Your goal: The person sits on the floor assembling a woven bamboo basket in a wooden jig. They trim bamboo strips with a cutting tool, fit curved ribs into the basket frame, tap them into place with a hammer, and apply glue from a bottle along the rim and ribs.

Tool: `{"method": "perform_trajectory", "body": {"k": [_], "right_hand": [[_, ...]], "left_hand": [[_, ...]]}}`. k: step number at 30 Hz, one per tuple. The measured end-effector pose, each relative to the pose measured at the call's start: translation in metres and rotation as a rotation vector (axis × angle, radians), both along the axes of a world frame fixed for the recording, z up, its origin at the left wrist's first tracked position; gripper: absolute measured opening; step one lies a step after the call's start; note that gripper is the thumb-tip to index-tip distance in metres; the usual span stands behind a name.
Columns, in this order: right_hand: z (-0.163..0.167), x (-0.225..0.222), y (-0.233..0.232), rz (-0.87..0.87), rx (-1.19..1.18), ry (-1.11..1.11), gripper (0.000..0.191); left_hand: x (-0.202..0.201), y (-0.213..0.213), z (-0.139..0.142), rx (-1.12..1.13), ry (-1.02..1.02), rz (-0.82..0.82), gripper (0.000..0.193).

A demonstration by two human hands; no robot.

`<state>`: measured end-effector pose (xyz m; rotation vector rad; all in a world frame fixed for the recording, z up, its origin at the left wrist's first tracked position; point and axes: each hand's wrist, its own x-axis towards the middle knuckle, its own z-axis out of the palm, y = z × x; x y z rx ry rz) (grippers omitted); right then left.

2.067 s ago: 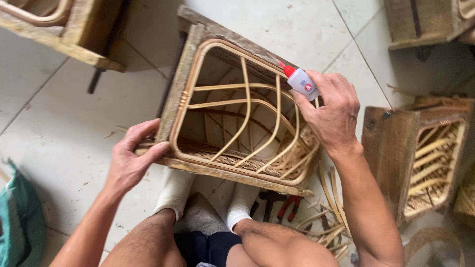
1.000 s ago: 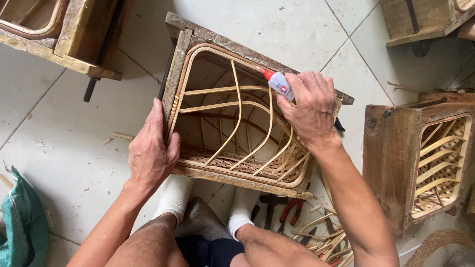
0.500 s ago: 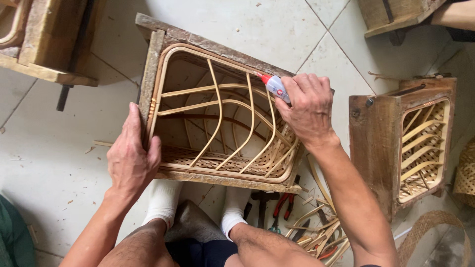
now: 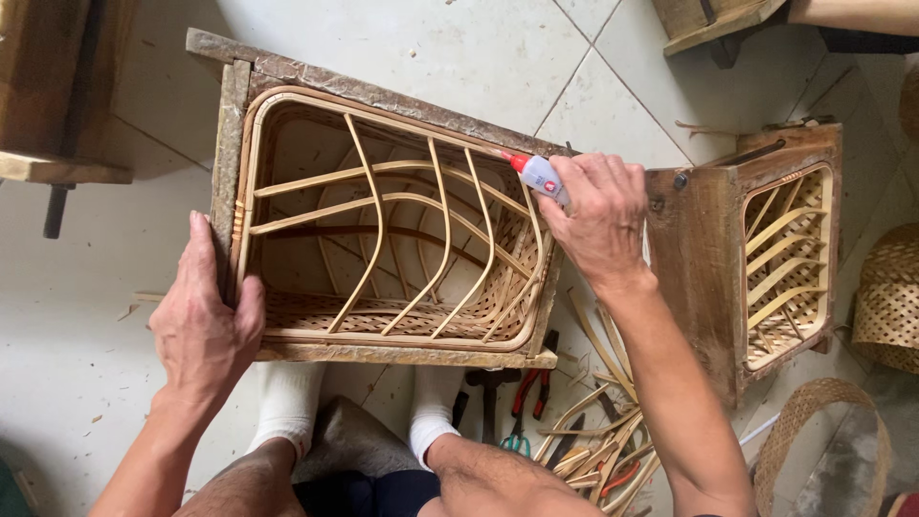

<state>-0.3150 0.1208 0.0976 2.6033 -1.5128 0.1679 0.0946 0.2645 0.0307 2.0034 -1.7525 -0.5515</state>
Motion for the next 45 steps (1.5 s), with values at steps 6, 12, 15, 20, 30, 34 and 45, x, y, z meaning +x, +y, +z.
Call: {"method": "perform_trajectory", "body": {"k": [6,12,15,20,30,34,45], "right_hand": [[0.002,-0.001,-0.001,0.026,-0.007,0.039,0.040],[0.016,-0.026,0.012,-0.057,0.002,0.017,0.040],[0.022,-0.043,0.018,-0.101,-0.003,0.015,0.040],[0.012,-0.050,0.019,-0.101,-0.024,0.019,0.038],[0.002,-0.067,0.038,-0.313,0.118,-0.138,0.035],[-0.006,-0.054,0.096,-0.741,0.746,-1.113,0.043],[-0.052,-0.044,0.121,-0.972,0.751,-1.604,0.043]], "left_hand": [[-0.001,0.001,0.001,-0.005,-0.018,-0.001,0.083],[-0.002,0.000,0.003,-0.013,-0.033,-0.007,0.083],[-0.003,0.001,0.003,0.017,-0.017,0.008,0.083],[-0.003,0.002,0.002,-0.011,-0.058,-0.013,0.084],[0.004,0.005,-0.014,-0.011,-0.101,-0.026,0.083],[-0.002,0.006,-0.007,-0.007,-0.150,-0.015,0.083],[-0.015,-0.002,0.016,-0.078,-0.217,-0.031,0.083]]}}
